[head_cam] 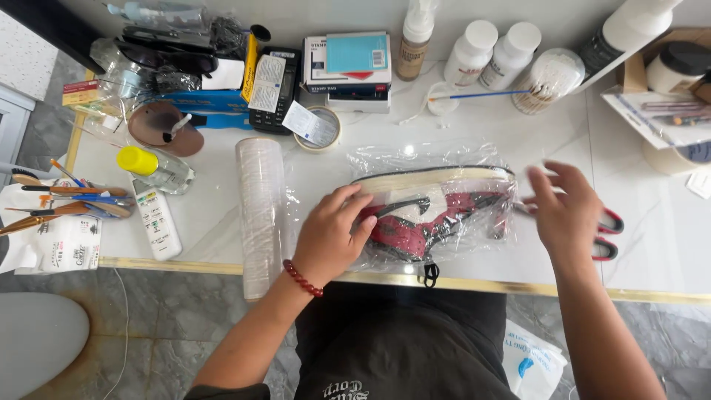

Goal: The person holds a sneaker and uses a small brush to apply a liquid along the midsole edge, dipping the brush in a small cup. They then wrap the entire shoe with a roll of clear plastic wrap, rotating the shoe to cover it, and set the wrapped shoe on the workbench.

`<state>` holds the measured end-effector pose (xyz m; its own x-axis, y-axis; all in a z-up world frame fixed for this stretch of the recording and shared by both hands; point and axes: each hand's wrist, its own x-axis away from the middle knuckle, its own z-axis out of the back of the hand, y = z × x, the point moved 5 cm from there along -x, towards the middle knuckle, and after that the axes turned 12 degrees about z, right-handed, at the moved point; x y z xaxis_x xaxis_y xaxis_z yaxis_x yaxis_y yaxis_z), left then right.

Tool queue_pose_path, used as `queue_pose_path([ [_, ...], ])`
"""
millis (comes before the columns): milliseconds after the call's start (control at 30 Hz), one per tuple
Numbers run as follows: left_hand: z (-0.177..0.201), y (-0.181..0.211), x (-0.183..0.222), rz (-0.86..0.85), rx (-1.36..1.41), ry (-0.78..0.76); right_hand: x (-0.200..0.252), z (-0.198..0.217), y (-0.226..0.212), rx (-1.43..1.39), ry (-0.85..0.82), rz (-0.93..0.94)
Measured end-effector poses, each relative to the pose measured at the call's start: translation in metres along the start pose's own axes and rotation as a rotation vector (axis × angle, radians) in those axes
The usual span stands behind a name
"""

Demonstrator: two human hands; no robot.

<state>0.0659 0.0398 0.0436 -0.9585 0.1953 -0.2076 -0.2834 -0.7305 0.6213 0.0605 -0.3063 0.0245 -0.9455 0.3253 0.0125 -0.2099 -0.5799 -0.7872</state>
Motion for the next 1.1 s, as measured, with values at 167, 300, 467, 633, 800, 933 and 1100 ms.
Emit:
queue_pose_path([
  [167, -0.012, -0.004, 0.010, 0.039, 0.065, -0.076, 0.021, 0.001, 0.051, 0.415, 0.031, 0.259],
  [300, -0.001, -0.025, 0.002, 0.110, 0.112, -0.146, 0.018, -0.009, 0.050, 0.446, 0.073, 0.373],
  [467, 0.019, -0.056, -0.018, 0.000, -0.220, -0.012, 0.032, -0.014, 0.043, 0.550, 0.096, 0.424],
  [633, -0.001, -0.059, -0.028, -0.051, -0.224, -0.105, 0.035, -0.023, 0.040, 0.512, 0.048, 0.501],
  [800, -0.011, -0.062, -0.027, 0.015, -0.229, -0.233, 0.025, -0.023, 0.048, 0.492, 0.061, 0.467],
  [933, -0.016, -0.073, -0.025, 0.046, -0.252, -0.240, 0.014, -0.005, 0.063, 0.800, 0.137, 0.370],
  [1100, -0.013, -0.077, -0.028, 0.039, -0.238, -0.221, 0.013, 0.030, 0.078, 0.824, 0.208, 0.346],
])
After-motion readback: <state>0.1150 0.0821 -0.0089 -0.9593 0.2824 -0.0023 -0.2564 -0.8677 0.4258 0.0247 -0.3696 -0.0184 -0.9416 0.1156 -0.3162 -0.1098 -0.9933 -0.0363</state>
